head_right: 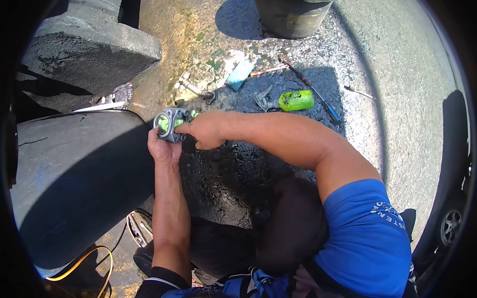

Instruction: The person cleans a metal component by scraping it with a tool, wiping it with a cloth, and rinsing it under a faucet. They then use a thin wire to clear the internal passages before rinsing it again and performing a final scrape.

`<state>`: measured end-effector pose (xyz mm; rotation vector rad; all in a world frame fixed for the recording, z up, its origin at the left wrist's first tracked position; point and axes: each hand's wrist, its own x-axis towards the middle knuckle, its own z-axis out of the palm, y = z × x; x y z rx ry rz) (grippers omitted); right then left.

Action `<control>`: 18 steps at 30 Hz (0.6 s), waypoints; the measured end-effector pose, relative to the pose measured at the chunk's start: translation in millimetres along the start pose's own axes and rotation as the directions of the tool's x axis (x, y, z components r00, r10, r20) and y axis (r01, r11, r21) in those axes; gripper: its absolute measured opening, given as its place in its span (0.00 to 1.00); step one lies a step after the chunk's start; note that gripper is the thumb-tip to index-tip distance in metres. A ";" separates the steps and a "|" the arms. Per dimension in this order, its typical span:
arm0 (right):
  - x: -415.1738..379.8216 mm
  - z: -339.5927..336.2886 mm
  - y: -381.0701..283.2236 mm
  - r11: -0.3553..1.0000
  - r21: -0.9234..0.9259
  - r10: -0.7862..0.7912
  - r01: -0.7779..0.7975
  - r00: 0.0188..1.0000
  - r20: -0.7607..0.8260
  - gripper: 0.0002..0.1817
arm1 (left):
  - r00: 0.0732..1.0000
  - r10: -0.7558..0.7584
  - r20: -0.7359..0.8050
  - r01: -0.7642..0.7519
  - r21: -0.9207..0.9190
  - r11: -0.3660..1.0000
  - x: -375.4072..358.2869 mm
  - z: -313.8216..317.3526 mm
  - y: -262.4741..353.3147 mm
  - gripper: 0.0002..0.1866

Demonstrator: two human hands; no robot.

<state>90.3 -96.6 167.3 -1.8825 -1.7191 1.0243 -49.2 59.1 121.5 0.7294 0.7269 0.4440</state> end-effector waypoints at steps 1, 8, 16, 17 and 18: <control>-1.5 -2.5 -3.9 0.982 -0.184 0.048 -0.043 0.999 0.023 0.36 | 0.995 0.012 -0.099 -0.008 0.039 0.999 -0.5 4.2 -6.0 0.22; -17.7 23.8 21.3 0.992 -0.108 0.069 -0.065 0.997 0.027 0.27 | 0.984 -0.110 -0.140 0.106 -0.039 0.994 -6.0 18.4 -1.1 0.25; -164.4 49.4 181.4 0.840 0.034 0.517 -0.542 0.779 -0.355 0.13 | 0.963 -0.097 -0.252 0.083 -0.066 0.994 2.4 -5.4 23.7 0.26; -189.9 52.8 189.5 0.758 -0.006 0.630 -0.652 0.735 -0.251 0.13 | 0.949 -0.092 -0.301 0.075 -0.065 0.995 3.7 -5.6 24.3 0.26; -208.9 59.6 191.3 0.700 -0.068 0.702 -0.710 0.703 -0.111 0.13 | 0.943 -0.087 -0.320 0.071 -0.061 0.996 4.4 -2.4 23.2 0.26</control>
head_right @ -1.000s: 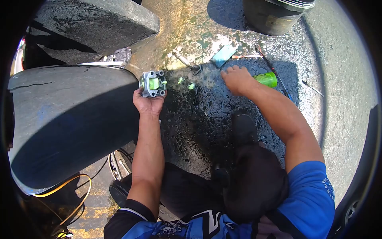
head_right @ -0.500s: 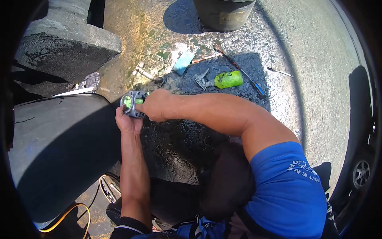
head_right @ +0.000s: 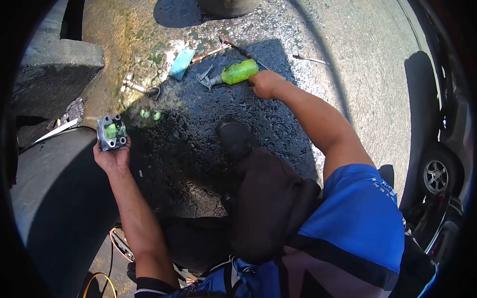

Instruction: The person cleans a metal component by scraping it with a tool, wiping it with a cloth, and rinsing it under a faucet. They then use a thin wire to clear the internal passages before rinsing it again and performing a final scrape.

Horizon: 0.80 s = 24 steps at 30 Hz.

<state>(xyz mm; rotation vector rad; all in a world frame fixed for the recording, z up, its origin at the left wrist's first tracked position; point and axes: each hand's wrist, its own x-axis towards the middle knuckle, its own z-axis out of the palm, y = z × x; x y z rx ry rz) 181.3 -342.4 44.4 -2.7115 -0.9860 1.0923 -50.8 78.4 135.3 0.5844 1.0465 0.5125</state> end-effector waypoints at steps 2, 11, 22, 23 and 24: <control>-17.8 28.1 12.3 0.997 -0.063 -0.031 0.034 0.999 0.034 0.15 | 1.000 -0.006 0.015 0.006 -0.008 1.000 1.8 8.9 -4.9 0.26; -34.1 94.5 3.3 0.994 0.098 0.050 -0.050 0.999 -0.004 0.23 | 0.989 -0.095 0.110 0.097 -0.011 0.995 -1.8 20.1 -17.1 0.29; -27.3 108.1 3.9 0.995 0.043 0.090 -0.091 0.996 0.016 0.19 | 0.971 -0.137 0.194 0.156 -0.086 0.984 -5.7 17.7 -11.2 0.29; -26.9 112.2 6.2 0.997 0.023 0.068 -0.069 0.997 0.034 0.17 | 0.971 -0.139 0.195 0.159 -0.095 0.983 -5.4 17.3 -11.4 0.29; -29.4 115.2 6.7 0.998 -0.003 0.058 -0.058 0.998 0.029 0.14 | 0.973 -0.137 0.186 0.158 -0.100 0.982 -7.1 18.8 -11.3 0.29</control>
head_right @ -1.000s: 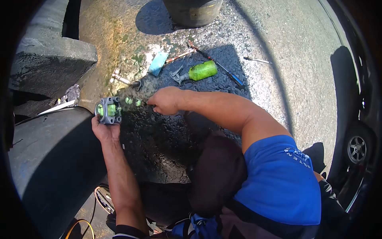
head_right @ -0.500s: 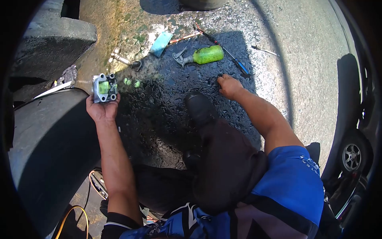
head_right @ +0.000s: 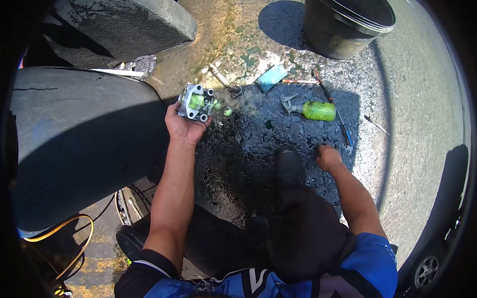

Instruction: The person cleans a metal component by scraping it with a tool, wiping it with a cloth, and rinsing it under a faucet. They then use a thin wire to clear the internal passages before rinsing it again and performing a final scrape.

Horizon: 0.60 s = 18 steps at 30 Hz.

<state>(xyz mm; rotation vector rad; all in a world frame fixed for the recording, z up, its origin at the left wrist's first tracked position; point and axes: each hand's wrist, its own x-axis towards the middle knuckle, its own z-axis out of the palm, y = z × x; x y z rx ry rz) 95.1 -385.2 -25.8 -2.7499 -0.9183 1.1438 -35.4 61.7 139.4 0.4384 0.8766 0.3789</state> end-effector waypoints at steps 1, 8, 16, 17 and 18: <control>-2.0 2.7 1.3 0.998 0.043 -0.038 0.040 0.998 -0.055 0.14 | 1.000 0.005 0.000 -0.005 -0.003 1.000 -0.6 0.6 -0.8 0.29; -0.1 -80.4 -74.3 0.822 0.442 -0.195 0.360 0.906 -0.375 0.12 | 1.000 0.025 -0.013 -0.024 0.098 0.995 5.3 0.7 -10.8 0.27; -7.4 -170.0 -181.1 0.756 0.371 -0.491 0.539 0.842 -0.223 0.27 | 0.997 0.083 -0.013 -0.081 0.108 0.991 2.6 9.3 -29.7 0.23; -3.6 -168.6 -188.1 0.761 0.371 -0.484 0.532 0.846 -0.222 0.27 | 0.997 0.074 -0.037 -0.069 0.124 0.990 2.9 8.2 -31.2 0.23; 2.7 -164.5 -197.1 0.770 0.354 -0.462 0.531 0.846 -0.265 0.27 | 0.996 0.059 -0.065 -0.049 0.140 0.989 -0.3 9.7 -32.8 0.23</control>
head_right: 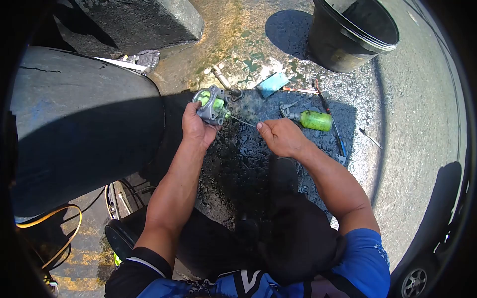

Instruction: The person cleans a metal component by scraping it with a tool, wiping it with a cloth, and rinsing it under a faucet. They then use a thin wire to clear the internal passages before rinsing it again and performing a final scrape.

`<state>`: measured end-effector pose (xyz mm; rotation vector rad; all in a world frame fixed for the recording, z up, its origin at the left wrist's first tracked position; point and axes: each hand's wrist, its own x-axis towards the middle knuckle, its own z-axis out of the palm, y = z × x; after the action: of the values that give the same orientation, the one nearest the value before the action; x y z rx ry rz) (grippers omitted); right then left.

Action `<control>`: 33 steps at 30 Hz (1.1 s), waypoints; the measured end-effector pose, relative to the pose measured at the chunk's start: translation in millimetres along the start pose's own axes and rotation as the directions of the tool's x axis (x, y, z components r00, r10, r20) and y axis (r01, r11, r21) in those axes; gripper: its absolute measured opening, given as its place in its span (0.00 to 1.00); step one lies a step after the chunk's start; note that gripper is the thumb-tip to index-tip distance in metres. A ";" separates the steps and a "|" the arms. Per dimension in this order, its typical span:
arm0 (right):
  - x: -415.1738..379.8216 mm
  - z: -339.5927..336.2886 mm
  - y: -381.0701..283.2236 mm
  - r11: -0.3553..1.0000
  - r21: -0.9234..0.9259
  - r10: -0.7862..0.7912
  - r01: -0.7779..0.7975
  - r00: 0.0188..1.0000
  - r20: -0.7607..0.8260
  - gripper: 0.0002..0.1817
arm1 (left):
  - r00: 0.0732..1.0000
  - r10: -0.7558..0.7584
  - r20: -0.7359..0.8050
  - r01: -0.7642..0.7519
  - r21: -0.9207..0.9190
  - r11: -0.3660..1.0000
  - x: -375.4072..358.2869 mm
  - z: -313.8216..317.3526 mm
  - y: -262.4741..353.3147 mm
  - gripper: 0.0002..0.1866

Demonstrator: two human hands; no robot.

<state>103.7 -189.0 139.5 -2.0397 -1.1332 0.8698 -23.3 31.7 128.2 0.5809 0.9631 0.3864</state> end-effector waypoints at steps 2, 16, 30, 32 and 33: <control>14.9 9.2 -0.7 0.999 -0.046 0.000 -0.005 0.995 -0.103 0.28 | 1.000 -0.029 0.010 0.029 0.041 0.999 -0.8 0.1 -3.3 0.24; 3.3 21.7 -12.7 0.991 0.108 0.090 -0.081 0.993 -0.080 0.30 | 0.992 -0.007 0.124 0.011 -0.031 0.999 -14.0 9.6 -2.7 0.23; -3.8 27.3 -13.7 0.785 0.555 0.194 -0.276 0.960 0.203 0.32 | 0.975 0.020 0.222 0.011 -0.139 0.990 -23.8 13.1 -3.4 0.24; 1.1 35.4 -12.9 0.968 0.250 0.032 -0.008 0.995 -0.092 0.33 | 0.980 -0.024 0.195 0.054 -0.146 0.988 -23.7 15.0 -2.1 0.25; 2.5 36.3 -13.6 0.994 0.053 -0.085 0.098 0.976 -0.202 0.33 | 0.983 -0.047 0.177 0.075 -0.156 0.985 -24.9 15.6 -3.4 0.25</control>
<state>69.9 -173.3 128.6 -1.9582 -1.0665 0.6310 -22.9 10.8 149.1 0.4275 0.7730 0.3496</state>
